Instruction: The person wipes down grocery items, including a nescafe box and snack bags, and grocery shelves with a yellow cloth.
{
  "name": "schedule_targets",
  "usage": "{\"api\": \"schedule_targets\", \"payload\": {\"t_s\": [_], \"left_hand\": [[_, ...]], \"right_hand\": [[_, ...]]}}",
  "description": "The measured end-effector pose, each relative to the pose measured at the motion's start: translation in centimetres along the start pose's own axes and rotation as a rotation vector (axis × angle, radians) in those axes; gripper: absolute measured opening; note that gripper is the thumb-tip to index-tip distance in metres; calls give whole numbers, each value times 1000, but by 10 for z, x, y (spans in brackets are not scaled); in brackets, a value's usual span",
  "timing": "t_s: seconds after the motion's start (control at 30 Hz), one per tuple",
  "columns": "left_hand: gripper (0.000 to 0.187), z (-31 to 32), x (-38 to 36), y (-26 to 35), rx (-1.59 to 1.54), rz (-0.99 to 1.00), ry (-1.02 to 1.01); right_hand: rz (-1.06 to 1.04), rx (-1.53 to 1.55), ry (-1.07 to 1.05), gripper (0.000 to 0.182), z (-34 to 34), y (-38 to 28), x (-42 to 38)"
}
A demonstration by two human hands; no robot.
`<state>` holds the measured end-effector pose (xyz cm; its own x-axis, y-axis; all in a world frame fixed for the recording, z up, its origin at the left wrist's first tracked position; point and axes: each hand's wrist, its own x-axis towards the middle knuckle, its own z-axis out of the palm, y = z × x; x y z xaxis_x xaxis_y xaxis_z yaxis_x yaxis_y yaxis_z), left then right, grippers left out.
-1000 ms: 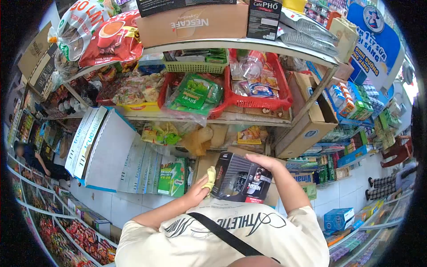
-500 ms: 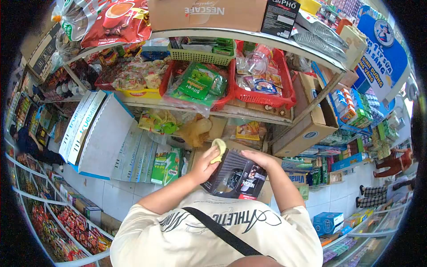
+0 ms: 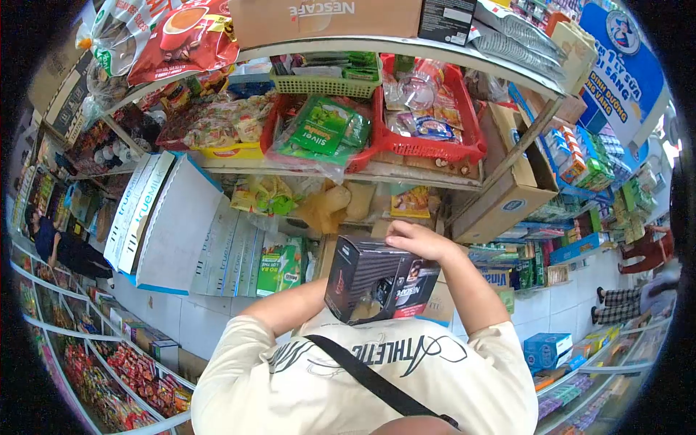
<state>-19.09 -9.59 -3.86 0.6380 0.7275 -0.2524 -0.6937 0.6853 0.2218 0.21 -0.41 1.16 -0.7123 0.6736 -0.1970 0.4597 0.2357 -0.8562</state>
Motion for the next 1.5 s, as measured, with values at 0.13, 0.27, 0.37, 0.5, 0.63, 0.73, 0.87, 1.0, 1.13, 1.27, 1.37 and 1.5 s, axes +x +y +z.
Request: {"api": "schedule_targets", "payload": {"t_s": [0.13, 0.27, 0.37, 0.5, 0.63, 0.73, 0.87, 1.0, 1.13, 1.27, 1.37, 1.5], "left_hand": [[40, 1, 2, -5, -11, -9, -24], [41, 4, 4, -5, -19, -15, -41], [41, 8, 4, -4, -18, -16, -57], [41, 13, 4, -7, -16, -13, -82], [41, 15, 4, -2, -5, 1, -95], [41, 17, 5, 1, 25, 13, -110], [41, 28, 16, 2, 48, 24, -133], [41, 39, 21, -2, 47, 21, -169], [42, 47, 21, -6, 56, 27, -191], [42, 61, 29, -6, 65, 37, -212], [42, 60, 23, -8, 63, 46, -214], [42, 55, 9, -8, 54, 76, -222]], "right_hand": [[17, -82, 257, 38, -2, -12, -2], [-107, -413, 960, 19, 8, -6, -16], [-23, -478, 1126, 27, 20, 8, -35], [206, -58, 856, 61, 30, 41, -68], [100, -148, 564, 81, 59, 81, -106], [100, -479, 433, 89, 74, 39, -129], [-256, -432, 722, 86, 103, 59, -121], [-546, -525, 1086, 92, 81, 40, -105], [-684, -578, 1225, 102, 52, 4, -104], [-468, -784, 1210, 98, 49, 7, -108], [-553, -958, 1442, 103, 46, -8, -88], [-731, -911, 1343, 95, 53, 7, -73]]}}
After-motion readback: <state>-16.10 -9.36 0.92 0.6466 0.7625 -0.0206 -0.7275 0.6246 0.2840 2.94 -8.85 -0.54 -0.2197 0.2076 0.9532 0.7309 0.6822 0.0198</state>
